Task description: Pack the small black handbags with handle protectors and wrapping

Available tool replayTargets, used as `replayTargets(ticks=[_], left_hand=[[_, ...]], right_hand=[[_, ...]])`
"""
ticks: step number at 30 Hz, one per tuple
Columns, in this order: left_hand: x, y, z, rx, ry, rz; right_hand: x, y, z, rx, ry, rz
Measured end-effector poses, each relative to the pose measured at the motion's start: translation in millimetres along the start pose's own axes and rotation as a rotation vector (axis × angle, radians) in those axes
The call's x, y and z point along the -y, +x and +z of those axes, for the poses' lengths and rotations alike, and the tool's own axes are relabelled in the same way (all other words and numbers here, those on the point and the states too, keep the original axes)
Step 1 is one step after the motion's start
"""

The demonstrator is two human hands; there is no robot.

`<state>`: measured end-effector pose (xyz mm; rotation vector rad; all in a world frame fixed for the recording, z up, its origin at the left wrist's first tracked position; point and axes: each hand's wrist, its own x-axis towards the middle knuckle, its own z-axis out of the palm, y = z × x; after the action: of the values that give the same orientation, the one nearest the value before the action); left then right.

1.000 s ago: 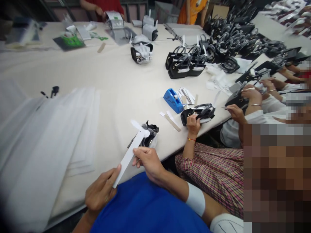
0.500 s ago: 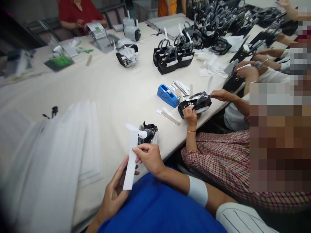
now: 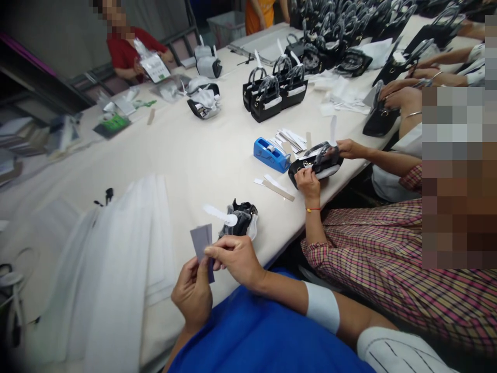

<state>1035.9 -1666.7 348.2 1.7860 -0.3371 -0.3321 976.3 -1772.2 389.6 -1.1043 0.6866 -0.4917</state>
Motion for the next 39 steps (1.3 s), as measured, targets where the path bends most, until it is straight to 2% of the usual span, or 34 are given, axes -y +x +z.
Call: replayTargets(ticks=[2, 4, 8, 10, 12, 16, 19, 22, 24, 27, 31, 33, 35, 37, 39], left_hand=[[-2.5, 0.6, 1.6, -0.025, 0.003, 0.02], [-6.8, 1.8, 3.8, 0.013, -0.082, -0.036], [-18.1, 8.7, 10.2, 0.269, -0.406, -0.229], [-21.9, 14.0, 11.4, 0.382, -0.469, -0.26], [-22.3, 19.0, 10.4, 0.414, -0.431, -0.23], [-15.0, 24.4, 6.8, 0.295, -0.266, -0.03], [-11.3, 25.8, 7.5, 0.179, -0.214, 0.08], [-13.6, 32.3, 7.2, 0.095, -0.345, 0.038], [-15.4, 43.1, 1.6, 0.066, -0.492, -0.056], [-10.0, 65.6, -17.9, 0.101, -0.62, -0.21], [20.9, 82.4, -48.3, 0.233, -0.406, -0.277], [41.0, 79.3, -55.5, 0.31, -0.293, -0.313], [57.4, 71.4, -56.2, 0.361, -0.236, -0.354], [66.5, 62.9, -53.0, 0.377, -0.218, -0.377], [67.9, 56.5, -48.6, 0.366, -0.234, -0.379]], right_hand=[[1.3, -0.2, -0.6, 0.014, 0.043, -0.003], [1.3, -0.6, -1.1, -0.008, 0.084, -0.001], [-1.1, 0.3, -1.8, -0.03, 0.29, 0.07], [-1.3, 1.8, -2.6, -0.019, 0.362, 0.088], [-0.5, 3.5, -3.9, -0.042, 0.322, 0.07], [0.3, 6.1, -3.7, -0.171, 0.064, -0.025], [-2.5, 6.7, 3.4, -0.189, 0.017, -0.089], [-2.2, 5.3, 10.9, -0.197, 0.056, -0.118], [4.6, 5.0, 7.2, -0.277, 0.071, -0.151], [24.0, 14.6, -23.2, -0.483, 0.064, -0.286], [43.5, 61.3, -105.2, -0.672, -0.008, -0.436], [42.9, 92.0, -149.3, -0.741, -0.067, -0.425], [37.4, 115.3, -183.4, -0.734, -0.136, -0.306], [29.9, 123.3, -200.2, -0.761, -0.224, -0.253], [22.6, 114.4, -197.6, -0.779, -0.312, -0.306]])
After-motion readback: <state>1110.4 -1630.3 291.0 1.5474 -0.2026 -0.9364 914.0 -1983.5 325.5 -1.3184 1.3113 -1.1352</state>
